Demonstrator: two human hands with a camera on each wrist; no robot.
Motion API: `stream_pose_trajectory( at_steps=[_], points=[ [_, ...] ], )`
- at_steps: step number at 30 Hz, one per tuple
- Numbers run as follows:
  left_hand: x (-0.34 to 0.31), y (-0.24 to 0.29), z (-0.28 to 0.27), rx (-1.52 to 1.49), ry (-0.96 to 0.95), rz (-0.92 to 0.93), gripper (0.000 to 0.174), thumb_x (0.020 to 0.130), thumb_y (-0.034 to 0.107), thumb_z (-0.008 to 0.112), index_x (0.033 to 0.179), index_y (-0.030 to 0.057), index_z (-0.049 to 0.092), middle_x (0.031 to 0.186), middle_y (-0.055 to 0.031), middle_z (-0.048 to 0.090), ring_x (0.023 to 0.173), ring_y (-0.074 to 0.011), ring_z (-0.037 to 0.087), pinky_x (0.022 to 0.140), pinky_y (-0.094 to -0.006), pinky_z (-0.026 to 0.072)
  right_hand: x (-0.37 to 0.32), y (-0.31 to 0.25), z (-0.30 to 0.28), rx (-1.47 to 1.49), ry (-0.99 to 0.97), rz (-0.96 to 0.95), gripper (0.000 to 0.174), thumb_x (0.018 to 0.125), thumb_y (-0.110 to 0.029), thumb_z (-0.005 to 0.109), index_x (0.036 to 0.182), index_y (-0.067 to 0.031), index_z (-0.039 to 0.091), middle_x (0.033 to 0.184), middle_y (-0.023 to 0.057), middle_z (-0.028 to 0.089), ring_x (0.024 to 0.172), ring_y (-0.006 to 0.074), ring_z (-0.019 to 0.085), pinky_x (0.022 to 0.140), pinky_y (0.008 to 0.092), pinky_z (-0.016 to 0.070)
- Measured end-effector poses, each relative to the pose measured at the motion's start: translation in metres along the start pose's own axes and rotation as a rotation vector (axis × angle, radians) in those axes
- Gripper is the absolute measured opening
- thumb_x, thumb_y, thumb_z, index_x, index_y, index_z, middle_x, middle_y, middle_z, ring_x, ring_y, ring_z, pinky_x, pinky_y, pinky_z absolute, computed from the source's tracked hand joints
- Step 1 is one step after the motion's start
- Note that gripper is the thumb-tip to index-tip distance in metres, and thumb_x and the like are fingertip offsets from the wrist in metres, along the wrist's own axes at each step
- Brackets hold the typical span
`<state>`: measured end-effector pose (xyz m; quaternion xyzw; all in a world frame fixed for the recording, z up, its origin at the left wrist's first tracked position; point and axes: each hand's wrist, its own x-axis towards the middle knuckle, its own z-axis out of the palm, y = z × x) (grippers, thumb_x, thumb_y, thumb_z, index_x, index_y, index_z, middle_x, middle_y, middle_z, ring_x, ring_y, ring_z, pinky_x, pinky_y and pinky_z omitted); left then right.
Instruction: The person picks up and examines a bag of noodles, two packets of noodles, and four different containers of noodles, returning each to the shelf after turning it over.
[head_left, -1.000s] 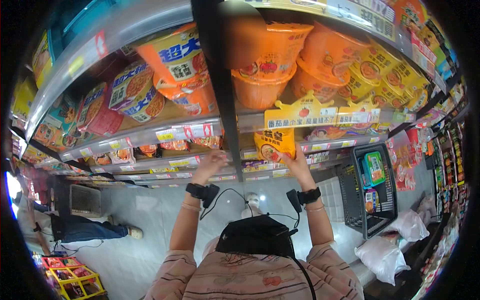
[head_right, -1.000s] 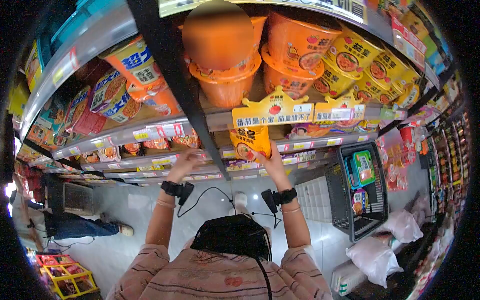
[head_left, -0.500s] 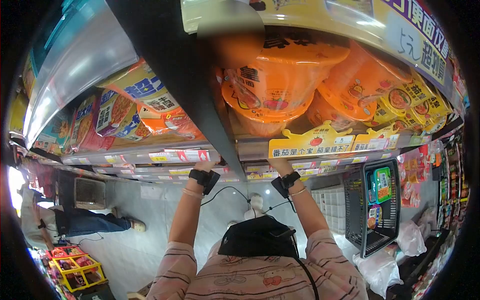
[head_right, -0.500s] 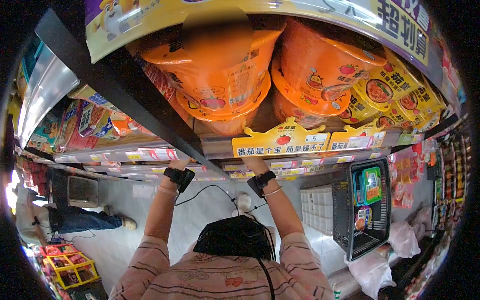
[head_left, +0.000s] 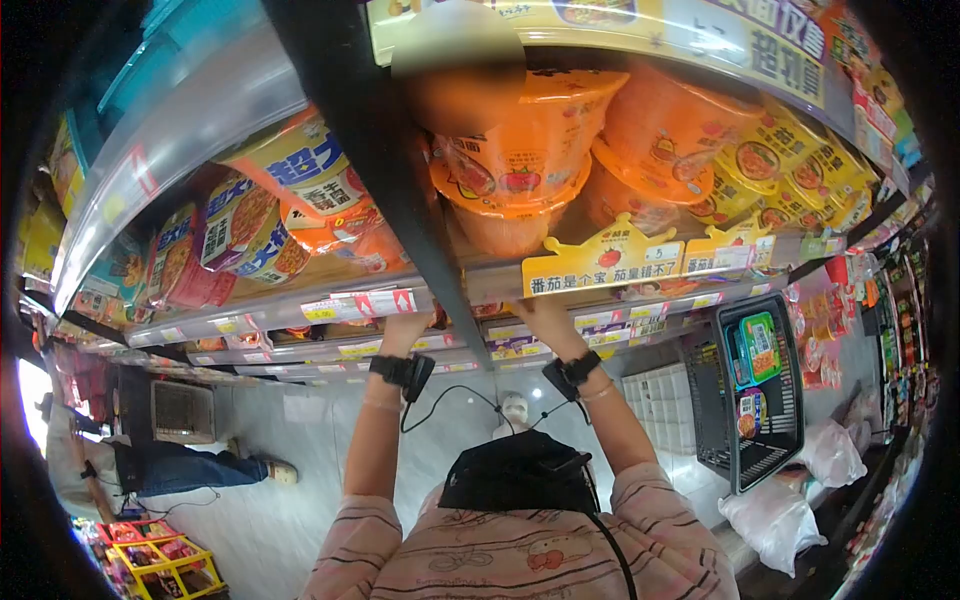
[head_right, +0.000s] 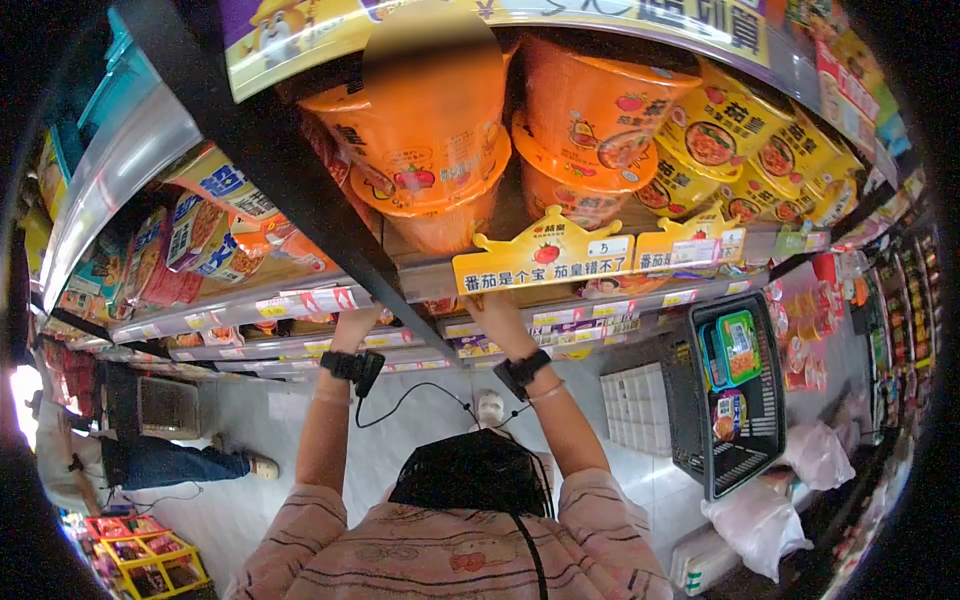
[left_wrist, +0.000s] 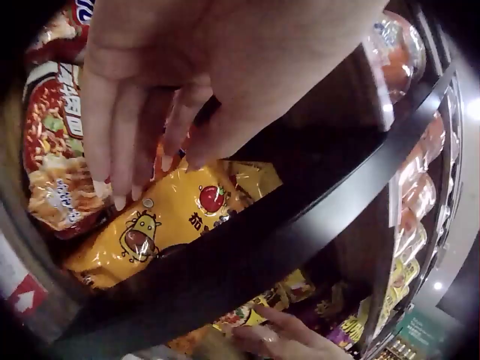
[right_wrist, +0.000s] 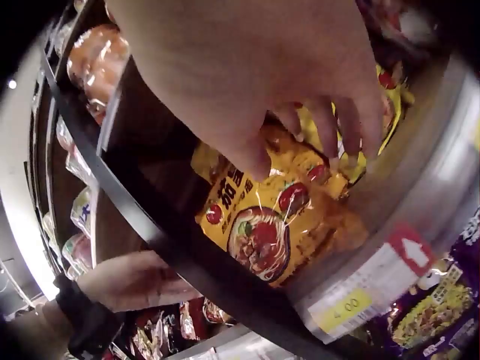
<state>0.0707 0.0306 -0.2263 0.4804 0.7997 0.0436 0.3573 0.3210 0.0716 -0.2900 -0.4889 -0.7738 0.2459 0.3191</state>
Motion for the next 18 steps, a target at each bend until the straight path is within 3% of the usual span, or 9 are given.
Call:
stream_pose_trajectory(
  at_steps=[2,3,4,7,10,13,18],
  points=[
    [-0.003,-0.026,0.015,-0.477,0.144,0.422,0.029,0.083,0.022,0.056,0.098,-0.0019,0.058,0.089,-0.0094,0.062,0.08,-0.0157,0.06,0.069,-0.0267,0.0477,-0.026,-0.017,-0.035,0.179,0.049,0.021,0.043,0.081,-0.022,0.059,0.112,0.0032,0.043,0.106,0.0243,0.05,0.099,0.0403,0.048,0.086,0.0421,0.04],
    [-0.008,-0.038,0.024,-0.717,0.205,0.633,0.024,0.083,0.015,0.055,0.1,-0.002,0.057,0.091,-0.0096,0.062,0.081,-0.0159,0.061,0.07,-0.0258,0.0479,-0.049,-0.014,-0.046,0.213,0.056,0.001,0.043,0.082,-0.016,0.059,0.116,0.0029,0.041,0.11,0.0215,0.049,0.098,0.0353,0.051,0.087,0.0392,0.04],
    [-0.026,-0.039,0.023,-0.809,0.194,0.589,0.015,0.082,0.003,0.053,0.097,-0.0015,0.056,0.088,-0.0082,0.063,0.081,-0.0152,0.062,0.071,-0.0269,0.0479,-0.075,-0.004,-0.055,0.234,0.034,0.06,0.044,0.082,-0.016,0.058,0.118,0.0017,0.04,0.111,0.0197,0.049,0.098,0.0321,0.051,0.085,0.0368,0.0414],
    [-0.033,-0.079,0.05,-0.905,-0.003,0.549,0.017,0.083,0.006,0.054,0.099,0.0011,0.056,0.087,-0.0073,0.063,0.08,-0.0132,0.061,0.07,-0.025,0.0474,-0.167,0.022,-0.086,0.252,0.048,0.258,0.043,0.084,-0.013,0.057,0.123,-0.0054,0.043,0.113,0.0107,0.049,0.099,0.0188,0.052,0.078,0.0273,0.0461],
    [-0.048,-0.098,0.08,-0.724,-0.103,0.47,0.019,0.084,0.011,0.053,0.101,0.003,0.055,0.085,-0.0067,0.063,0.078,-0.0132,0.061,0.067,-0.0228,0.0468,-0.263,0.033,-0.119,0.182,0.031,0.488,0.038,0.084,-0.014,0.056,0.121,-0.005,0.047,0.108,0.0089,0.053,0.093,0.0176,0.055,0.077,0.0276,0.0467],
    [-0.055,-0.112,0.123,-0.681,-0.277,0.403,0.021,0.085,0.014,0.053,0.104,0.0046,0.054,0.085,-0.006,0.063,0.076,-0.0129,0.061,0.065,-0.0217,0.046,-0.345,0.026,-0.146,0.33,0.06,0.808,0.037,0.086,-0.016,0.055,0.12,-0.0047,0.048,0.104,0.0068,0.056,0.088,0.0162,0.057,0.075,0.0272,0.047],
    [-0.09,-0.084,0.171,-0.555,-0.6,0.325,0.023,0.086,0.012,0.051,0.107,0.0048,0.053,0.089,-0.009,0.064,0.078,-0.0137,0.062,0.065,-0.0221,0.0466,-0.425,0.02,-0.185,0.375,0.174,0.974,0.037,0.086,-0.018,0.055,0.121,-0.0059,0.048,0.104,0.0057,0.055,0.087,0.0153,0.058,0.073,0.0265,0.0469]
  ],
)
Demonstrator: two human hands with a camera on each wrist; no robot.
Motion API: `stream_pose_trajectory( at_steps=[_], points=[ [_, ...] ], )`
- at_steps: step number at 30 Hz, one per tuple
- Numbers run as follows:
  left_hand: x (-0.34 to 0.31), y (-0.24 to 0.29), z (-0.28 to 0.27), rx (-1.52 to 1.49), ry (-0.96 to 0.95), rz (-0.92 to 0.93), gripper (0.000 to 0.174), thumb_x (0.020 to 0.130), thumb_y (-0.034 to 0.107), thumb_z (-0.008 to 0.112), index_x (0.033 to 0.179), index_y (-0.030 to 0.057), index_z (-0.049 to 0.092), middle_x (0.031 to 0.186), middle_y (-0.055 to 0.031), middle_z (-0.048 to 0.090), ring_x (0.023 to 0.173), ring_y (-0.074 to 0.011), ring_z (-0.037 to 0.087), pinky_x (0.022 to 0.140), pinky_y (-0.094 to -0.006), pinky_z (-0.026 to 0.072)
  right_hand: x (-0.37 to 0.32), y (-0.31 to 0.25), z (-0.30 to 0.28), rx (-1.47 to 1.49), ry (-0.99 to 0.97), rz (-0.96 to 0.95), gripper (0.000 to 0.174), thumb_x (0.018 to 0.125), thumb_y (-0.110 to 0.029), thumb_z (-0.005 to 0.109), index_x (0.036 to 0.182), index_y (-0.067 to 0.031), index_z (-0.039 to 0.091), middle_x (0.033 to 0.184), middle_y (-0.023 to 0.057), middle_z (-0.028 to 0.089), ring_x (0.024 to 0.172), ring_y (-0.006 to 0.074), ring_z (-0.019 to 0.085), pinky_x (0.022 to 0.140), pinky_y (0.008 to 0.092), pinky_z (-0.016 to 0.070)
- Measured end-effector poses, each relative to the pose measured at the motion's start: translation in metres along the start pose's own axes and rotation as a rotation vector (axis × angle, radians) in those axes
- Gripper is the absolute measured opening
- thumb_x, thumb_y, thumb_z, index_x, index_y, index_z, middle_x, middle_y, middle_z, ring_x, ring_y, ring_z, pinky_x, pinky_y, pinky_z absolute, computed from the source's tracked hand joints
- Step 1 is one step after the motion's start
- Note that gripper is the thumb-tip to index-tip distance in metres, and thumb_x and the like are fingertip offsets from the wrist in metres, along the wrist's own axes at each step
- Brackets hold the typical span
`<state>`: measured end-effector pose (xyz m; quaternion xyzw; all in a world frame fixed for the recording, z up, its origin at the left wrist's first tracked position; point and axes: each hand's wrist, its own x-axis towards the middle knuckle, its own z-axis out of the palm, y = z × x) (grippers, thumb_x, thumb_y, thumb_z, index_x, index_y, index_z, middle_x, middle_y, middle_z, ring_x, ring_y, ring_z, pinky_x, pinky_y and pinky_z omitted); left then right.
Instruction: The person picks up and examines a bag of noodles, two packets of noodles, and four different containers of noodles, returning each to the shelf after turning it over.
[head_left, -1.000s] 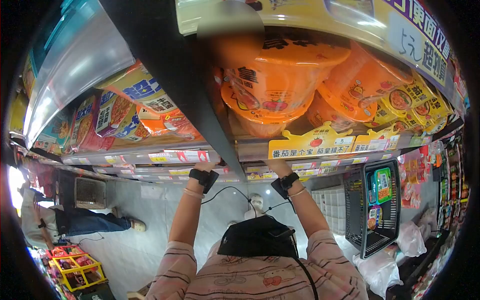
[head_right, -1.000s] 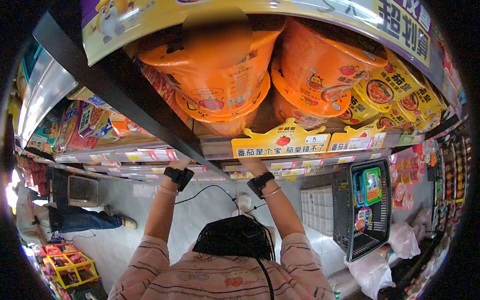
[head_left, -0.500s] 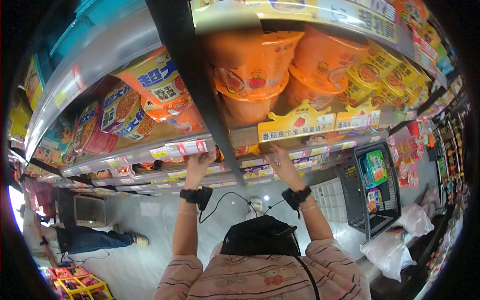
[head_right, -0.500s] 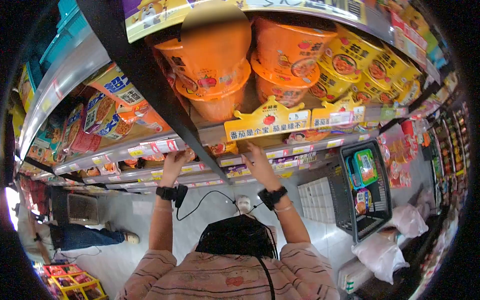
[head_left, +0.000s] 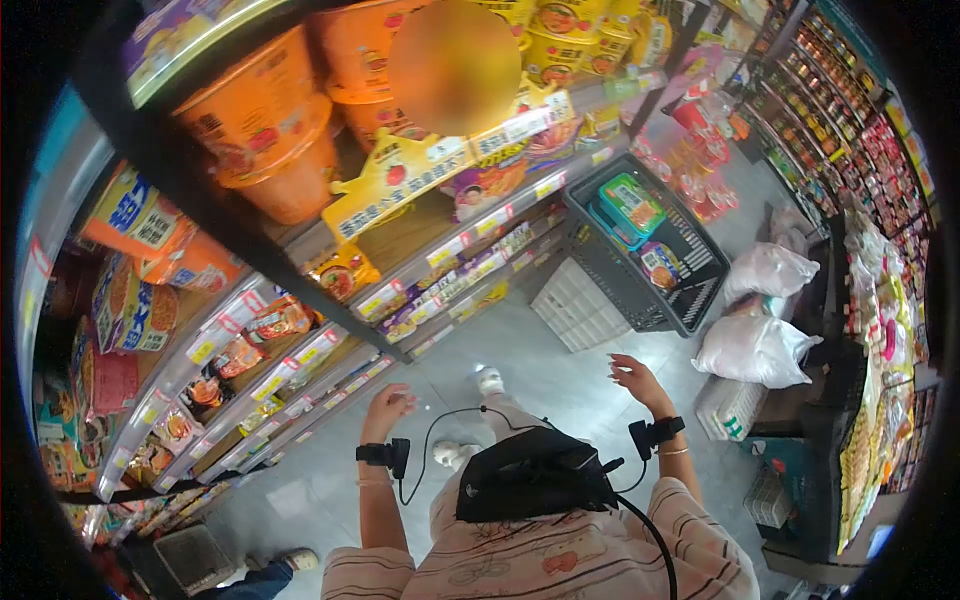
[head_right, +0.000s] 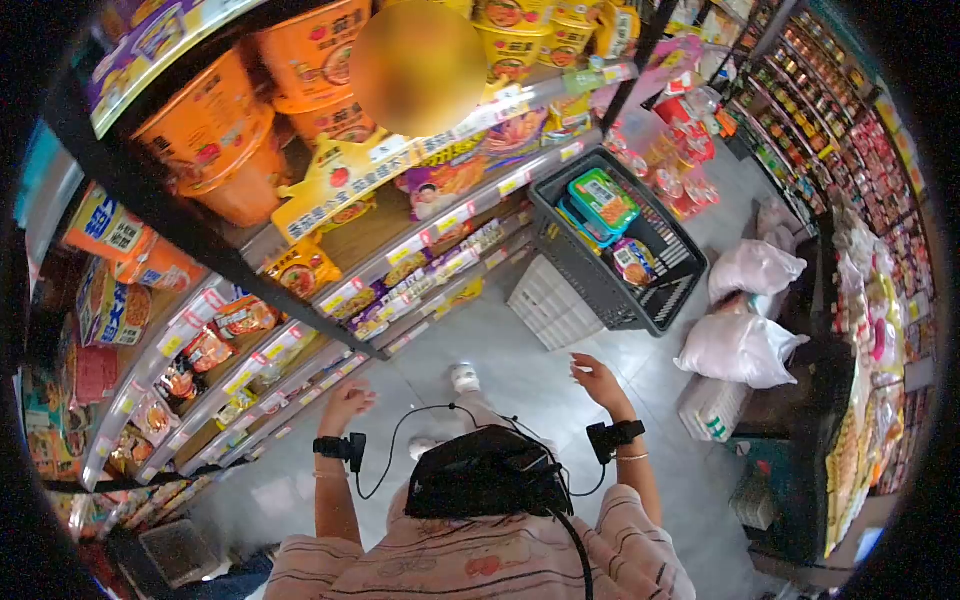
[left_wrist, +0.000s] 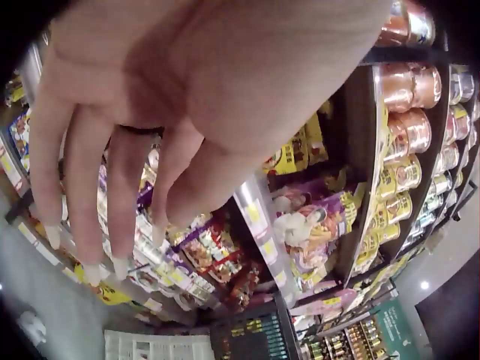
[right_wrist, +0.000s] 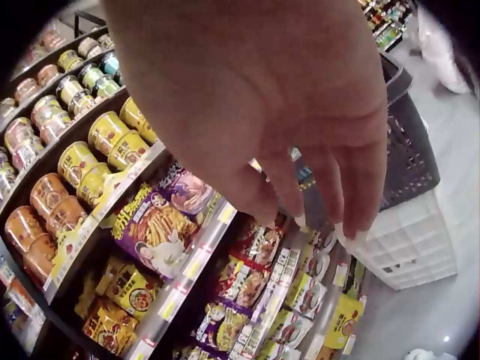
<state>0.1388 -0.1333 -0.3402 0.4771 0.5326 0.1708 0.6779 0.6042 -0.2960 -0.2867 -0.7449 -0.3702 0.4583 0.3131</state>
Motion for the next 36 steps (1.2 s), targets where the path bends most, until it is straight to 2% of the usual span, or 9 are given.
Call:
stream_pose_trajectory(
  at_steps=[10,12,15,19,24,26,29,35,36],
  points=[
    [0.062,0.076,0.101,-0.002,-0.13,0.098,0.023,0.084,0.003,0.047,0.105,0.0009,0.054,0.09,-0.0111,0.063,0.084,-0.016,0.061,0.074,-0.0251,0.0479,0.061,0.01,-0.115,0.216,0.256,-0.238,0.032,0.084,-0.006,0.055,0.115,-0.0039,0.048,0.099,0.0089,0.056,0.083,0.0139,0.055,0.072,0.0253,0.0463],
    [0.091,0.103,0.137,0.036,-0.114,0.175,0.022,0.085,0.004,0.047,0.105,0.0002,0.055,0.09,-0.0095,0.063,0.084,-0.0146,0.06,0.074,-0.0249,0.0474,0.075,-0.018,-0.14,-0.055,0.258,-0.322,0.031,0.082,-0.007,0.056,0.112,-0.0033,0.05,0.097,0.0113,0.056,0.084,0.0186,0.057,0.072,0.0282,0.0464],
    [0.144,0.147,0.196,0.131,-0.169,0.285,0.02,0.086,0.007,0.049,0.103,-0.0001,0.056,0.089,-0.007,0.062,0.084,-0.0125,0.06,0.075,-0.0244,0.0465,0.099,-0.06,-0.18,-0.441,0.2,-0.373,0.03,0.08,-0.013,0.056,0.108,-0.0019,0.052,0.101,0.0192,0.056,0.092,0.0353,0.055,0.077,0.0379,0.0445],
    [0.199,0.245,0.297,0.05,-0.232,0.363,0.017,0.085,0.006,0.052,0.1,0.0004,0.056,0.09,-0.0061,0.062,0.086,-0.0126,0.059,0.076,-0.0251,0.0468,0.172,-0.056,-0.219,-0.491,0.04,-0.418,0.03,0.081,-0.017,0.056,0.105,0.0007,0.055,0.096,0.0209,0.059,0.09,0.036,0.056,0.076,0.0376,0.045],
    [0.306,0.297,0.383,0.531,-0.177,0.545,0.025,0.076,-0.002,0.054,0.101,0.0038,0.056,0.096,-0.0089,0.061,0.085,-0.0183,0.06,0.072,-0.0292,0.0476,0.28,0.009,-0.206,-0.339,-0.044,-0.313,0.043,0.08,-0.024,0.058,0.113,0.0014,0.048,0.089,0.0245,0.06,0.085,0.0395,0.057,0.072,0.042,0.0456],
    [0.357,0.288,0.407,0.706,-0.119,0.606,0.03,0.072,-0.004,0.054,0.1,0.0052,0.056,0.097,-0.0112,0.061,0.084,-0.0224,0.06,0.071,-0.0311,0.0472,0.304,0.026,-0.192,-0.412,-0.033,-0.236,0.053,0.079,-0.026,0.059,0.121,-0.0008,0.039,0.088,0.0252,0.06,0.08,0.04,0.058,0.066,0.0435,0.0455],
    [0.409,0.261,0.424,0.785,-0.165,0.343,0.031,0.072,-0.003,0.045,0.1,0.0029,0.057,0.102,-0.0223,0.057,0.099,-0.0362,0.054,0.083,-0.0386,0.0436,0.324,0.048,-0.174,-0.435,-0.037,-0.136,0.063,0.079,-0.029,0.059,0.127,-0.0021,0.028,0.085,0.0278,0.059,0.078,0.0423,0.058,0.063,0.0471,0.0448],
    [0.46,0.21,0.438,1.252,-0.314,-0.015,0.055,0.065,0.001,0.062,0.118,0.0067,0.049,0.108,-0.018,0.057,0.097,-0.0311,0.057,0.077,-0.0391,0.0472,0.328,0.041,-0.161,-0.465,0.031,-0.092,0.069,0.078,-0.027,0.06,0.127,-0.0013,0.019,0.081,0.0306,0.058,0.074,0.0448,0.057,0.062,0.05,0.0449],
    [0.497,0.162,0.446,1.197,-0.26,-0.052,0.031,0.075,0.01,0.045,0.1,0.002,0.062,0.109,-0.0209,0.056,0.101,-0.0312,0.056,0.084,-0.0387,0.0445,0.33,0.051,-0.157,-0.464,0.048,-0.119,0.068,0.078,-0.026,0.061,0.126,-0.0009,0.02,0.08,0.0301,0.058,0.074,0.0445,0.057,0.061,0.0501,0.0449]
  ],
)
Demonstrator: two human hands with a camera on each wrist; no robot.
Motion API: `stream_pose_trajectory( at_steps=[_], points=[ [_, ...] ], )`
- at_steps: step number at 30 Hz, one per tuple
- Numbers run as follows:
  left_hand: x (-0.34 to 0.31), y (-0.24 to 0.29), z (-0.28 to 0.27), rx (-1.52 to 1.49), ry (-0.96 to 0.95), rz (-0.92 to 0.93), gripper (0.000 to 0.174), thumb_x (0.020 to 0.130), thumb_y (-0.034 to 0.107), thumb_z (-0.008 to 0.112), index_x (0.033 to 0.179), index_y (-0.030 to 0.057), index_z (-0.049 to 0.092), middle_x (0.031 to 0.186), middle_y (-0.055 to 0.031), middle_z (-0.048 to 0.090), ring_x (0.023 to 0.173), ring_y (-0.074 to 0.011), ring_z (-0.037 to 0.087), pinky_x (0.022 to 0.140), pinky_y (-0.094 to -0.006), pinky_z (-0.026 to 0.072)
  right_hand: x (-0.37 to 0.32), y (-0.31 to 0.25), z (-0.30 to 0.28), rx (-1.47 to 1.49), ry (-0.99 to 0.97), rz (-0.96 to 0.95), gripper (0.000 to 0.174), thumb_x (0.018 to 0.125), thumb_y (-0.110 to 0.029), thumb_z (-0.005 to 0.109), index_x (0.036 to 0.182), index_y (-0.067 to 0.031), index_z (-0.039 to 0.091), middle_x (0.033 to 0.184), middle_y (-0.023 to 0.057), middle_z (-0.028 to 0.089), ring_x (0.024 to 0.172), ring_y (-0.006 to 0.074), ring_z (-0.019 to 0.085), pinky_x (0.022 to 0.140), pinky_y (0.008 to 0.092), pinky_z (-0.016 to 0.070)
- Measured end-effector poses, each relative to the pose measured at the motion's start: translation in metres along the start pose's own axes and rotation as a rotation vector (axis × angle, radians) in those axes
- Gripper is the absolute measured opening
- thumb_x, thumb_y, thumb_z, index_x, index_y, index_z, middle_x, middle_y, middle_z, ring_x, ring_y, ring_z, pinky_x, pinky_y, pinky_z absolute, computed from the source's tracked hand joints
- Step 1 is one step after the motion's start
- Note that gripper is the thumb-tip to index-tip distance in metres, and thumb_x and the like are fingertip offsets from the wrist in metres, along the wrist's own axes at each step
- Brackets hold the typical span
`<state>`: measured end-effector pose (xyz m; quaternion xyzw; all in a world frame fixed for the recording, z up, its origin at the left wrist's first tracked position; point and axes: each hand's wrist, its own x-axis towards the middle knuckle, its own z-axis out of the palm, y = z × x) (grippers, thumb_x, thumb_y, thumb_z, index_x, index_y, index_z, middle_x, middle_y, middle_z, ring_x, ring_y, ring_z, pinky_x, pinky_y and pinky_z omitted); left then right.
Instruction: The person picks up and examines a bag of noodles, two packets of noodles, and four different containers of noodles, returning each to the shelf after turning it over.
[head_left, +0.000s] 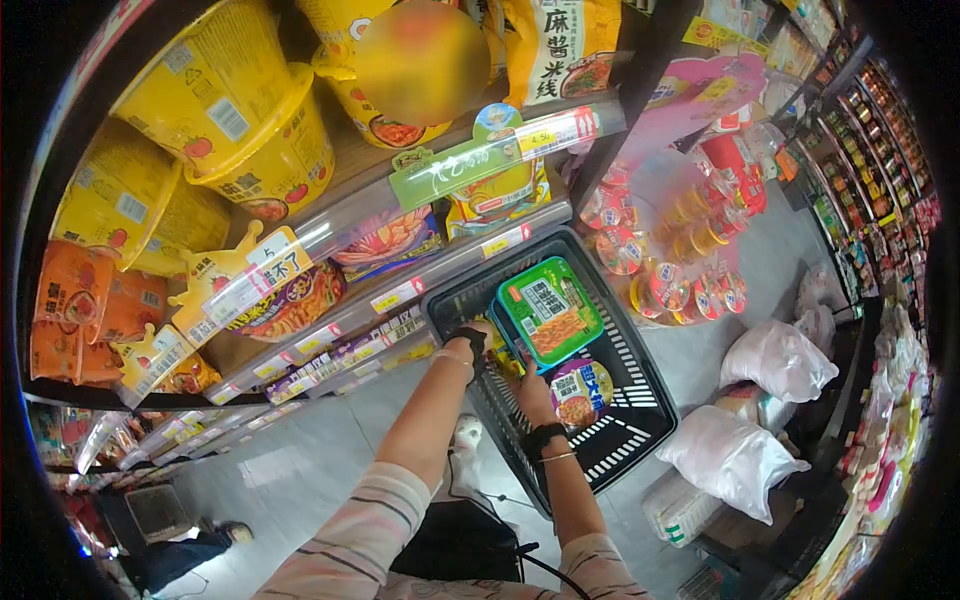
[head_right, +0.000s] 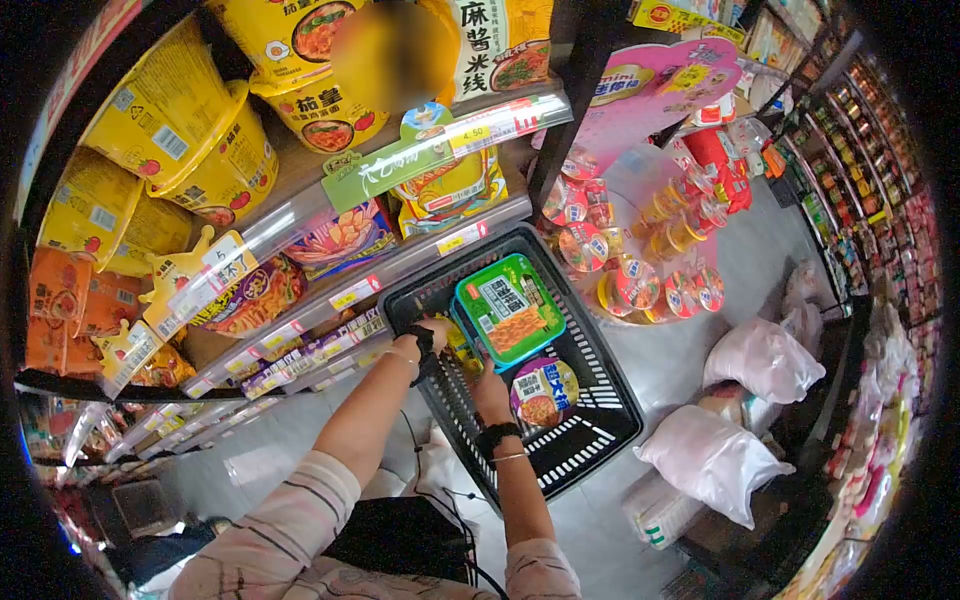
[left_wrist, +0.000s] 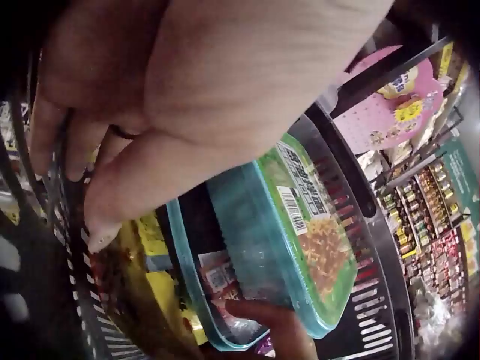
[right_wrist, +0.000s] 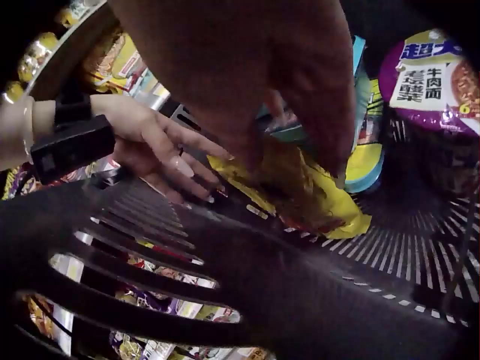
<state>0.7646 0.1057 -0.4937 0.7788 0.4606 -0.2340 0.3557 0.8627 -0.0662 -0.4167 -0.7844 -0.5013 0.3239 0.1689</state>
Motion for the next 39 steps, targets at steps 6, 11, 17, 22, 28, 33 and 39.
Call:
stream_pose_trajectory(
  at_steps=[6,11,17,22,28,33,39],
  points=[
    [-0.025,0.019,-0.019,0.103,-0.019,-0.009,0.026,0.072,0.01,0.051,0.093,0.0002,0.063,0.098,-0.0213,0.059,0.091,-0.0334,0.058,0.075,-0.0397,0.0467,-0.001,-0.003,0.015,-0.024,0.067,-0.057,0.046,0.079,-0.021,0.057,0.114,0.0008,0.036,0.074,0.0273,0.058,0.068,0.0431,0.057,0.058,0.0496,0.0458],
    [-0.079,0.035,-0.043,-0.006,0.115,0.108,0.023,0.072,0.013,0.052,0.087,-0.0007,0.063,0.09,-0.0227,0.06,0.085,-0.0347,0.059,0.071,-0.0409,0.0471,0.0,0.004,0.01,-0.203,0.025,-0.18,0.015,0.078,-0.007,0.046,0.073,0.0013,0.057,0.07,0.0244,0.058,0.068,0.0397,0.058,0.058,0.047,0.0461],
    [-0.195,0.032,-0.085,-0.363,0.418,0.39,0.027,0.069,0.005,0.055,0.096,0.0034,0.058,0.088,-0.0219,0.059,0.085,-0.0356,0.057,0.074,-0.041,0.0449,-0.063,-0.083,-0.098,-0.093,0.167,-0.364,0.021,0.084,-0.01,0.045,0.1,-0.0038,0.057,0.068,0.0233,0.056,0.065,0.0401,0.056,0.054,0.0465,0.0434],
    [-0.314,0.002,-0.088,-0.738,0.492,0.552,0.086,0.068,0.014,0.071,0.136,0.0115,0.02,0.118,-0.0178,0.045,0.104,-0.0317,0.049,0.088,-0.039,0.0395,-0.141,-0.158,-0.158,-0.247,0.217,-0.476,0.034,0.068,0.002,0.054,0.101,-0.0051,0.062,0.071,0.0188,0.059,0.062,0.0307,0.06,0.052,0.0353,0.0457],
    [-0.423,-0.074,-0.05,-0.626,0.637,0.641,0.1,0.066,0.018,0.076,0.138,0.0059,0.008,0.14,-0.0159,0.023,0.128,-0.0281,0.025,0.104,-0.0363,0.0227,-0.206,-0.226,-0.153,-0.165,0.024,-0.805,0.033,0.067,0.006,0.053,0.098,-0.0031,0.06,0.075,0.0166,0.061,0.065,0.0297,0.06,0.055,0.0366,0.047],
    [-0.527,-0.122,-0.012,-1.126,0.563,0.539,0.084,0.065,0.012,0.077,0.132,0.0029,0.027,0.129,-0.0115,0.04,0.12,-0.0187,0.037,0.101,-0.0337,0.0291,-0.233,-0.296,-0.112,0.179,-0.25,-1.052,0.024,0.069,0.007,0.053,0.091,0.0005,0.06,0.073,0.0163,0.061,0.062,0.0261,0.063,0.052,0.0325,0.0487],
    [-0.63,-0.167,0.038,-1.264,0.788,0.38,0.07,0.068,0.007,0.073,0.126,0.0004,0.034,0.117,-0.0069,0.051,0.104,-0.0146,0.05,0.091,-0.0291,0.04,-0.255,-0.356,-0.037,0.516,-0.455,-0.814,0.017,0.087,-0.009,0.049,0.095,0.0004,0.06,0.074,0.0077,0.061,0.058,0.0135,0.061,0.05,0.0227,0.0476]
  ],
)
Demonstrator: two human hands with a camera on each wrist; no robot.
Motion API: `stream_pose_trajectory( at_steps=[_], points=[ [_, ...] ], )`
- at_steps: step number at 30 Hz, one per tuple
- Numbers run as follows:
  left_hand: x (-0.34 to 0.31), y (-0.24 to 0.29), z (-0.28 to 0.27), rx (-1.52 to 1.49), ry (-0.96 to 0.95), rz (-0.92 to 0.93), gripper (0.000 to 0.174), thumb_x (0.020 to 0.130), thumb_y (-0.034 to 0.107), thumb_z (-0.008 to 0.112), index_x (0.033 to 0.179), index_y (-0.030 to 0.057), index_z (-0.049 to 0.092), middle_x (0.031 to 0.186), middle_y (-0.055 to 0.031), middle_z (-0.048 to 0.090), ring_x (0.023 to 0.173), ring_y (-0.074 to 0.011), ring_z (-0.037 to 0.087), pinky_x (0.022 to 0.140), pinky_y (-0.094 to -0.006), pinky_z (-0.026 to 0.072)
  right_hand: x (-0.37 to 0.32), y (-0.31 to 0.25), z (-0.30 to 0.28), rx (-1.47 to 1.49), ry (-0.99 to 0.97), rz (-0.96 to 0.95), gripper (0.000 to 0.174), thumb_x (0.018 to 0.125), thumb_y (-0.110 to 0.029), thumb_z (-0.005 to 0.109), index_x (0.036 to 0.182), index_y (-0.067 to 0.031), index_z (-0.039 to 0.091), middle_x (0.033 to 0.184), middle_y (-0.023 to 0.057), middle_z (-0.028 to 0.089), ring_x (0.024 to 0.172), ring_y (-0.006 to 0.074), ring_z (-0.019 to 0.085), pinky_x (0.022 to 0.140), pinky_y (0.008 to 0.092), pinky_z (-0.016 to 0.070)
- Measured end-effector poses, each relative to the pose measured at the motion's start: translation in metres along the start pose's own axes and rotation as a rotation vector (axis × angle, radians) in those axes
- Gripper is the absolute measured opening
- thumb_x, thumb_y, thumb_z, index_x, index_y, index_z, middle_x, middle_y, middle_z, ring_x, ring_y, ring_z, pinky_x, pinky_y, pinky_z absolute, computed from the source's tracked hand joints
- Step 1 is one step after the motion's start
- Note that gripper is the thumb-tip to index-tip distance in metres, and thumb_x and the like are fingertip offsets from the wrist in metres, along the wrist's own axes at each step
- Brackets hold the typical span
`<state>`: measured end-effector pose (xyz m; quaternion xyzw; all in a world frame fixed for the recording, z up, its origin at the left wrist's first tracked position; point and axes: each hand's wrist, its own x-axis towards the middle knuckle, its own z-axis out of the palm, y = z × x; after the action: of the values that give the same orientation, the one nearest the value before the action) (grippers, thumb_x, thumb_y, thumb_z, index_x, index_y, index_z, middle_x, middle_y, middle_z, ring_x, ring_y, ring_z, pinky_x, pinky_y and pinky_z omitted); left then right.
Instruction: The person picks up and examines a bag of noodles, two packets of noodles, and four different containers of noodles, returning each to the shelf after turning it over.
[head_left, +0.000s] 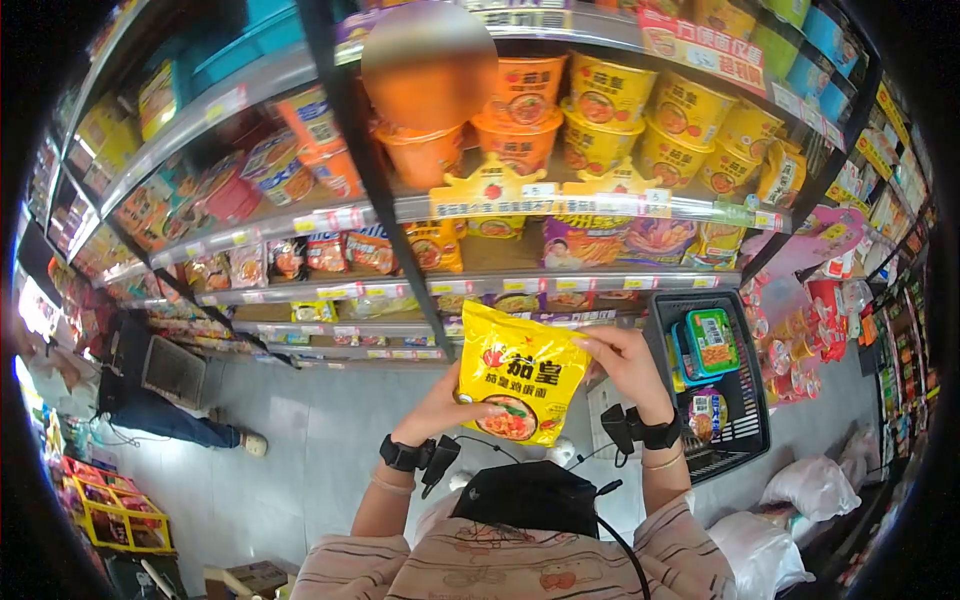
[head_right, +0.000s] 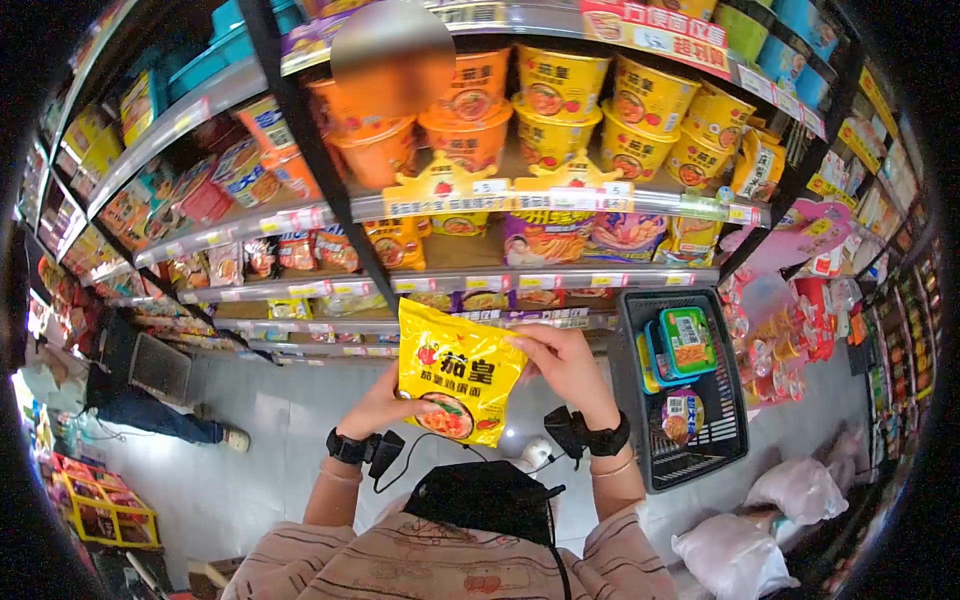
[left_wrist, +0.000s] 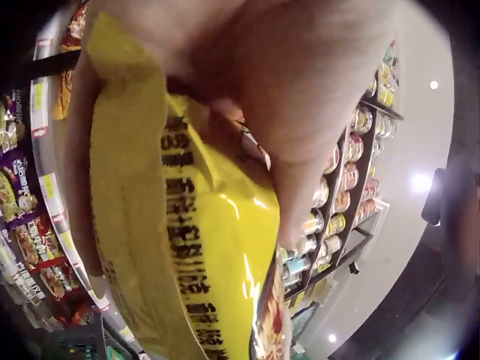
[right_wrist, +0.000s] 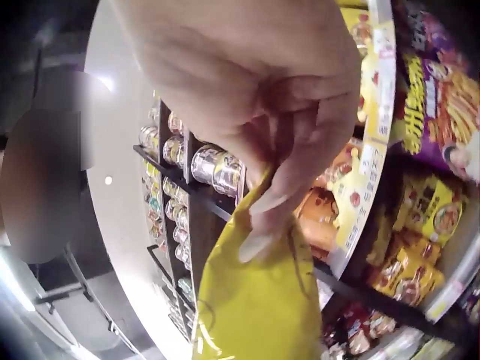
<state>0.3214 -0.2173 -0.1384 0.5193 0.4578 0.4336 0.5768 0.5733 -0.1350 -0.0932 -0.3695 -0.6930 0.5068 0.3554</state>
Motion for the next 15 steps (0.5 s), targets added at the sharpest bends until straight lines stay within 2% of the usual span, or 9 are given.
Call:
stream_pose_trajectory(
  at_steps=[1,4,5,8,9,12,13,15],
  points=[
    [-0.011,0.001,-0.007,0.001,0.031,0.081,0.062,0.073,0.008,0.069,0.124,-0.0002,0.036,0.115,-0.007,0.052,0.101,-0.0137,0.052,0.088,-0.0278,0.0411,0.004,-0.001,0.014,0.077,0.035,0.024,0.019,0.089,-0.012,0.048,0.098,-0.0008,0.06,0.076,0.0064,0.061,0.059,0.0127,0.061,0.05,0.0217,0.0476],
    [-0.04,-0.001,-0.024,-0.132,0.152,0.047,0.054,0.077,0.009,0.065,0.123,-0.0005,0.038,0.113,-0.007,0.054,0.1,-0.013,0.052,0.087,-0.0276,0.0416,0.009,0.004,0.049,0.285,0.104,0.04,0.027,0.093,-0.018,0.043,0.113,-0.0049,0.053,0.082,0.005,0.06,0.066,0.0112,0.06,0.053,0.0204,0.0479],
    [-0.049,0.0,-0.027,-0.122,0.215,0.064,0.048,0.08,0.01,0.062,0.121,-0.001,0.04,0.11,-0.0073,0.056,0.099,-0.0129,0.052,0.086,-0.0278,0.0421,0.009,-0.002,0.058,0.284,0.066,0.09,0.039,0.092,-0.027,0.043,0.126,-0.0092,0.042,0.102,0.0071,0.058,0.088,0.0103,0.058,0.063,0.0226,0.0485],
    [-0.069,0.007,-0.032,-0.191,0.358,0.124,0.046,0.081,0.011,0.06,0.121,-0.0014,0.04,0.111,-0.0084,0.055,0.098,-0.0138,0.053,0.086,-0.0278,0.0425,0.005,0.003,0.092,0.36,-0.095,0.162,0.049,0.091,-0.034,0.044,0.132,-0.0104,0.032,0.116,0.0079,0.051,0.099,0.0128,0.054,0.068,0.0234,0.0488],
    [-0.074,0.008,-0.034,-0.212,0.4,0.142,0.046,0.082,0.011,0.059,0.121,-0.0015,0.039,0.111,-0.0088,0.055,0.098,-0.014,0.053,0.086,-0.0278,0.0426,0.001,-0.004,0.098,0.362,-0.232,0.249,0.055,0.089,-0.03,0.049,0.135,-0.0092,0.025,0.118,0.0095,0.048,0.106,0.0162,0.05,0.073,0.0295,0.0502],
    [-0.081,0.004,-0.039,-0.174,0.438,0.154,0.055,0.08,0.007,0.061,0.126,0.0001,0.034,0.118,-0.0092,0.05,0.104,-0.0147,0.051,0.088,-0.028,0.0422,-0.01,0.004,0.13,0.179,-0.364,0.031,0.058,0.088,-0.026,0.053,0.135,-0.0079,0.024,0.117,0.0103,0.049,0.105,0.0176,0.05,0.074,0.0332,0.0507],
    [-0.085,0.007,-0.039,-0.188,0.387,0.164,0.059,0.078,0.006,0.063,0.128,0.0004,0.031,0.119,-0.0095,0.049,0.105,-0.0149,0.049,0.089,-0.0284,0.0416,-0.016,-0.013,0.133,0.451,-0.341,0.243,0.061,0.084,-0.021,0.059,0.134,-0.0065,0.026,0.119,0.0092,0.047,0.105,0.0171,0.049,0.076,0.0324,0.0498],
    [-0.093,0.015,-0.041,-0.216,0.29,0.187,0.069,0.075,0.003,0.066,0.131,0.0011,0.026,0.122,-0.0101,0.046,0.109,-0.0152,0.046,0.09,-0.0291,0.0405,-0.019,-0.011,0.131,0.435,-0.312,0.261,0.063,0.083,-0.02,0.06,0.133,-0.0055,0.025,0.122,0.0089,0.044,0.106,0.0154,0.048,0.078,0.0293,0.0484]
  ],
)
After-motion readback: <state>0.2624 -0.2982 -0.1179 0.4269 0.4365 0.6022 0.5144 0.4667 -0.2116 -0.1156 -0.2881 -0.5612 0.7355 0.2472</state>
